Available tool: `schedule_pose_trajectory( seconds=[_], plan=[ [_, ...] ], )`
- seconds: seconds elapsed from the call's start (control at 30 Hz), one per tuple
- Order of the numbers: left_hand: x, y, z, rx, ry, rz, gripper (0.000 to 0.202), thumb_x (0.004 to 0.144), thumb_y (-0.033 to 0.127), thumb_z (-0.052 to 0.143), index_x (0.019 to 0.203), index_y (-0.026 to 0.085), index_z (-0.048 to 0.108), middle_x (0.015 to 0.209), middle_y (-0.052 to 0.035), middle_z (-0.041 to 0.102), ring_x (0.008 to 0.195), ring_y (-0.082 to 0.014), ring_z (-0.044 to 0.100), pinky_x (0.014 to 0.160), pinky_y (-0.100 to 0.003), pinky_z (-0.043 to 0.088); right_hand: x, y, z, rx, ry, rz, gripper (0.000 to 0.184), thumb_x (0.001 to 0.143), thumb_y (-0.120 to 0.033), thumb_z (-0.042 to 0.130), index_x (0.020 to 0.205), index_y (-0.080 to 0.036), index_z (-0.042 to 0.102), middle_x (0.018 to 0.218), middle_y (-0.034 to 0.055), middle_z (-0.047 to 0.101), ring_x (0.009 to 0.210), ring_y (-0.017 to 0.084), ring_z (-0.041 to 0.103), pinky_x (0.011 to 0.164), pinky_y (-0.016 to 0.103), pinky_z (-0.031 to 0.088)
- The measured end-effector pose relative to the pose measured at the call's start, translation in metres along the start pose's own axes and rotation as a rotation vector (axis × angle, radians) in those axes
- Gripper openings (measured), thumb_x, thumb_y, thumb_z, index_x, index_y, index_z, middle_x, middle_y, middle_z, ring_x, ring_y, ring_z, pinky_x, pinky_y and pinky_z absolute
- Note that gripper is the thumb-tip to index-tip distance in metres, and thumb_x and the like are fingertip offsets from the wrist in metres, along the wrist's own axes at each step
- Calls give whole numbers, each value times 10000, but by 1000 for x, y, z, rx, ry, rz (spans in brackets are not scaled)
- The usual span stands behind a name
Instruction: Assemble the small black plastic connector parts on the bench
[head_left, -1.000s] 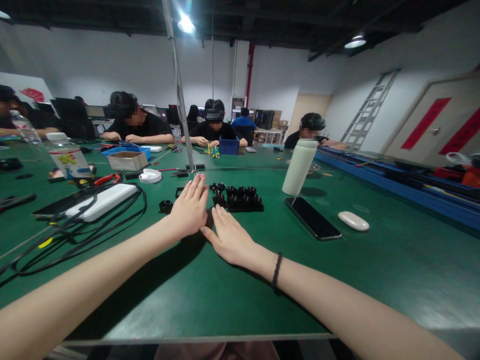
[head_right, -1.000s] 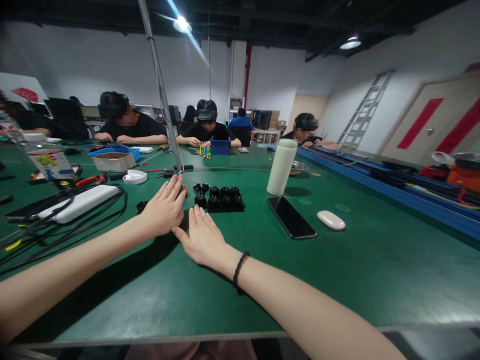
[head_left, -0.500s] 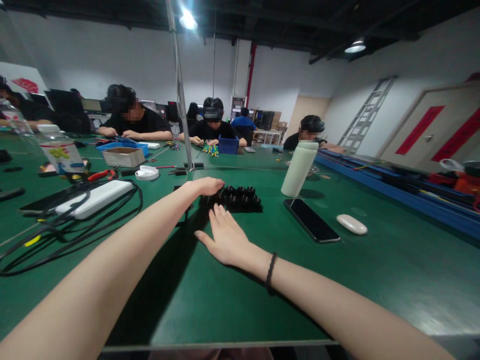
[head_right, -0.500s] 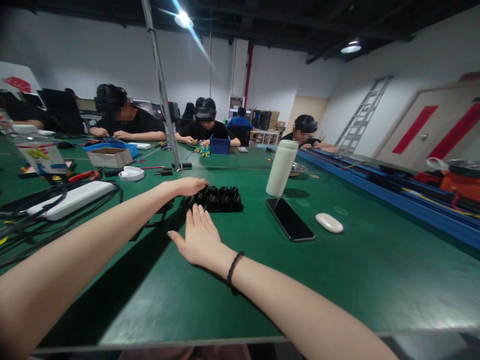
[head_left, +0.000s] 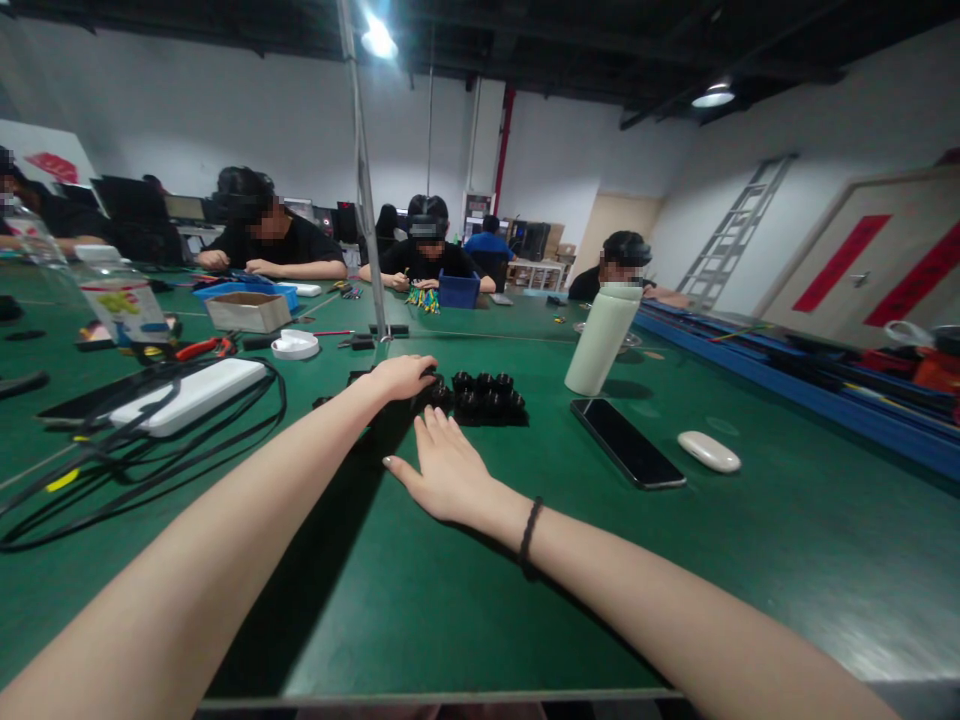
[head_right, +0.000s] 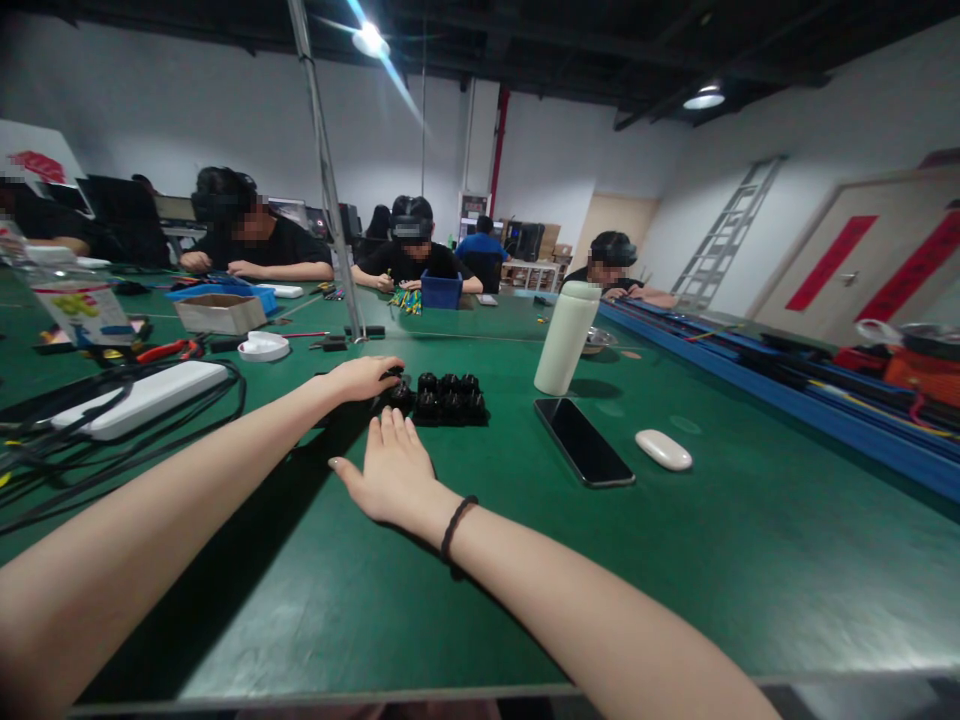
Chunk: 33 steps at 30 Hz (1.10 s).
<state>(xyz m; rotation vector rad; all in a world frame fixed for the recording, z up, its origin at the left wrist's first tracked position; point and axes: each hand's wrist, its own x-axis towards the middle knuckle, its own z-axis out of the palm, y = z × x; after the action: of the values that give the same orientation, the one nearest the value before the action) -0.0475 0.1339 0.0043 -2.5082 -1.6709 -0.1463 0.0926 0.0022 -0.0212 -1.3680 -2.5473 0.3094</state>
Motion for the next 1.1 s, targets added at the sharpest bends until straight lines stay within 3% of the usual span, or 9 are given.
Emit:
schedule_pose_trajectory(
  seconds=[0.23, 0.57, 0.73, 0.97, 1.1],
  plan=[
    [-15, 7, -2, 130, 28, -44, 386, 949, 327, 349, 1249, 170, 535, 1214, -125, 651, 1008, -255, 671, 823, -341, 499, 1, -1, 0, -35, 5, 2, 831, 947, -578, 293, 1467, 70, 270, 1549, 278, 189, 1474, 347, 151, 1214, 451, 100],
    [-41, 22, -1, 271, 95, 15, 316, 881, 203, 423, 1119, 125, 615, 1129, -141, 678, 1099, -276, 619, 1073, -485, 329, 1, -2, -1, -40, 14, -6, 823, 945, -557, 316, 1457, 87, 279, 1542, 285, 214, 1471, 353, 168, 1211, 452, 88],
    [-65, 32, 4, 312, 143, 31, 316, 900, 229, 409, 1086, 133, 646, 1189, -161, 649, 1147, -281, 593, 1105, -474, 296, 3, -1, 0, -31, 25, -10, 828, 944, -559, 320, 1453, 92, 280, 1540, 285, 221, 1471, 351, 172, 1212, 455, 82],
    [-95, 39, -6, 301, 80, -12, 351, 905, 227, 386, 1119, 171, 659, 1314, -159, 592, 1243, -283, 541, 1132, -481, 260, 4, 0, 0, -28, 13, -20, 907, 911, -632, 337, 1462, 85, 263, 1539, 287, 225, 1469, 346, 188, 1213, 452, 96],
    [-105, 44, -10, 334, 50, -29, 372, 889, 216, 401, 1132, 120, 666, 1378, -209, 539, 1300, -330, 485, 1126, -496, 265, 1, 2, -1, -26, -2, -44, 929, 901, -650, 352, 1463, 84, 261, 1540, 286, 225, 1468, 349, 189, 1208, 457, 129]
  ],
)
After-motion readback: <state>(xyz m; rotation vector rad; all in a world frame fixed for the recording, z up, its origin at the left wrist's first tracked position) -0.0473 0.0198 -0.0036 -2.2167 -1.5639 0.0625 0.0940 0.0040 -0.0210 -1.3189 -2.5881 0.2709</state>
